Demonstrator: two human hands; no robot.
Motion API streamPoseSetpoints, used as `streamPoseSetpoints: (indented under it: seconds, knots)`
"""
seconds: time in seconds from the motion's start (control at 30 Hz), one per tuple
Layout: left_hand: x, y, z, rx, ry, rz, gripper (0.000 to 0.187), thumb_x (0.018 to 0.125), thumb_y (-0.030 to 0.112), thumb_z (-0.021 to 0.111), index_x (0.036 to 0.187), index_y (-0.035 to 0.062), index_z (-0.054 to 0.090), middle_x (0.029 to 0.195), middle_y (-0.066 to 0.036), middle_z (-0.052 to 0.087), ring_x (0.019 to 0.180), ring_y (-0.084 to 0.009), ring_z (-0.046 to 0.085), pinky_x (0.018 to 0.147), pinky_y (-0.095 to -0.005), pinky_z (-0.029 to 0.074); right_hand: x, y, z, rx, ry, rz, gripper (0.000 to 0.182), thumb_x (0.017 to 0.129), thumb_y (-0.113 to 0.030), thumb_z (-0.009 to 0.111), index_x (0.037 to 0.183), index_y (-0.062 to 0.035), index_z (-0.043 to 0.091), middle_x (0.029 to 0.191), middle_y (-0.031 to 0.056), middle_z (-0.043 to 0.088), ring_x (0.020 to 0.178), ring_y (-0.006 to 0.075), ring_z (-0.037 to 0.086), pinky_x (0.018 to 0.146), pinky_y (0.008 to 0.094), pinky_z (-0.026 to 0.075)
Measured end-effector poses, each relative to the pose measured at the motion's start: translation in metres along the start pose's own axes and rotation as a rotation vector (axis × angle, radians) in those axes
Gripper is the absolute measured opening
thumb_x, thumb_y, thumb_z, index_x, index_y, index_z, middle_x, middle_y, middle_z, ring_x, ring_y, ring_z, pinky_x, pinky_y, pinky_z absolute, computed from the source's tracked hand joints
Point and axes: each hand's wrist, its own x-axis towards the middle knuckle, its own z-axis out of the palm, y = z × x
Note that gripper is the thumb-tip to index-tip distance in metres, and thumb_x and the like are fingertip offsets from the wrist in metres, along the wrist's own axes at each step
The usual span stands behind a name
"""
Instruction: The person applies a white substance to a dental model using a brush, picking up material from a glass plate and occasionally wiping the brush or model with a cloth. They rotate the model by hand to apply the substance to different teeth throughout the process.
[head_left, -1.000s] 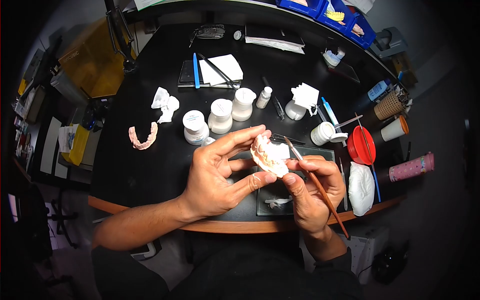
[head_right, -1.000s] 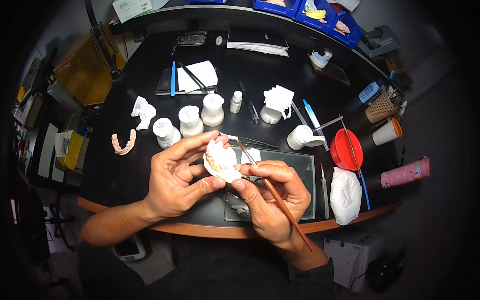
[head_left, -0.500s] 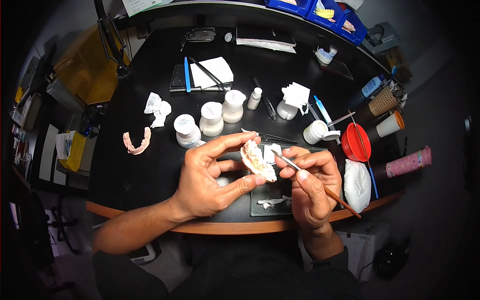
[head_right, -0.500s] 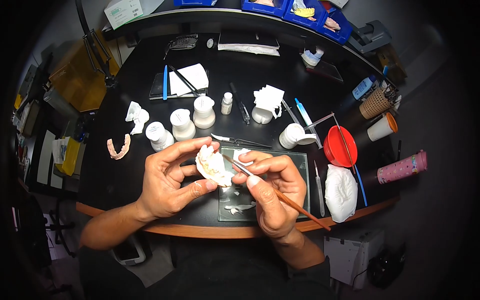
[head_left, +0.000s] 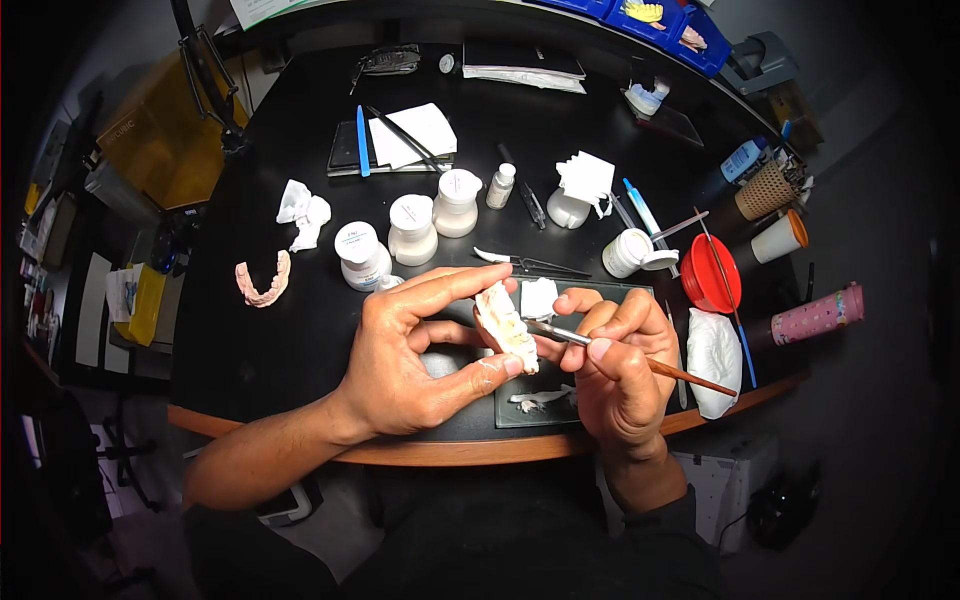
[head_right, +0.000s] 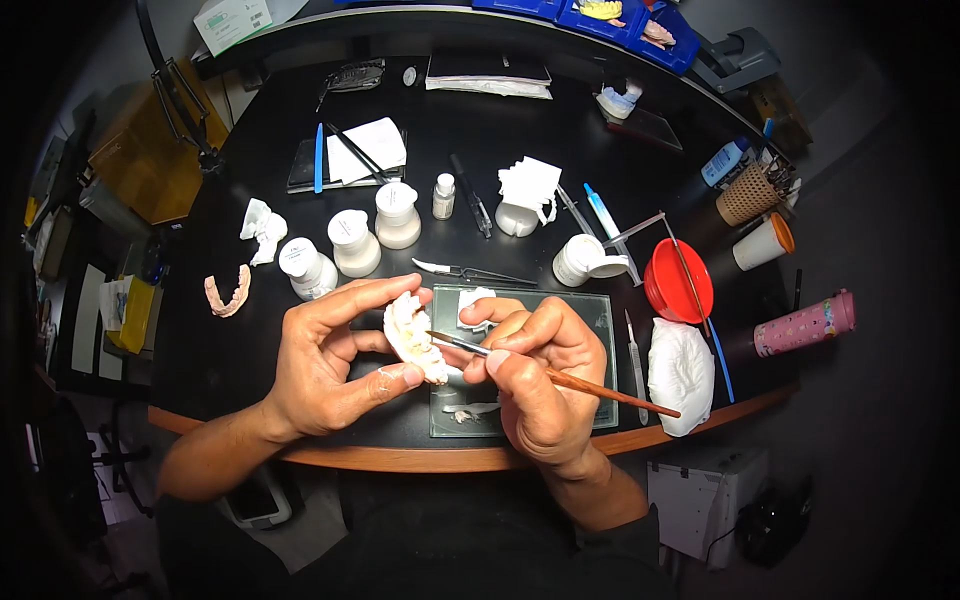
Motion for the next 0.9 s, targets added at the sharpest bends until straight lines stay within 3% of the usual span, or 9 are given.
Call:
streamPoseSetpoints:
  seconds: [0.07, 0.17, 0.6, 0.9]
  knots:
    - [0.0000, -0.0006, -0.0003, 0.014, -0.005, 0.015, 0.063, 0.080, -0.002, 0.079, 0.137, -0.0083, 0.053, 0.131, -0.022, 0.057, 0.124, -0.0266, 0.059, 0.096, -0.0373, 0.059, -0.0002, -0.0002, -0.0004, 0.002, -0.004, -0.002, 0.007, 0.088, 0.004, 0.057, 0.089, -0.0010, 0.052, 0.073, 0.0143, 0.068, 0.107, 0.0299, 0.064, 0.092, 0.0466, 0.060]
    - [0.0008, -0.0037, 0.0016, 0.015, 0.022, 0.075, 0.062, 0.079, -0.003, 0.079, 0.136, -0.0064, 0.055, 0.125, -0.019, 0.062, 0.106, -0.0213, 0.068, 0.086, -0.0293, 0.061, 0.0000, -0.0008, 0.0004, 0.010, -0.001, -0.002, 0.007, 0.088, 0.004, 0.057, 0.088, -0.0010, 0.052, 0.073, 0.0146, 0.068, 0.107, 0.0298, 0.064, 0.092, 0.0466, 0.060]
    - [0.0003, -0.0042, 0.0018, 0.028, 0.026, 0.082, 0.061, 0.078, -0.002, 0.080, 0.135, -0.0065, 0.056, 0.125, -0.019, 0.062, 0.105, -0.0210, 0.068, 0.085, -0.0293, 0.062, -0.0011, -0.0023, 0.0035, 0.006, 0.016, -0.014, 0.008, 0.091, 0.004, 0.057, 0.087, -0.0003, 0.050, 0.071, 0.0161, 0.068, 0.108, 0.0310, 0.064, 0.090, 0.0444, 0.060]
    - [0.0006, -0.0044, 0.0017, 0.022, 0.032, 0.071, 0.060, 0.078, -0.001, 0.081, 0.133, -0.0067, 0.058, 0.124, -0.018, 0.062, 0.105, -0.0210, 0.068, 0.085, -0.0291, 0.061, -0.0021, 0.0006, 0.0011, -0.044, 0.016, -0.048, 0.009, 0.091, 0.002, 0.058, 0.087, -0.0019, 0.051, 0.069, 0.0152, 0.069, 0.100, 0.0288, 0.066, 0.098, 0.0450, 0.053]
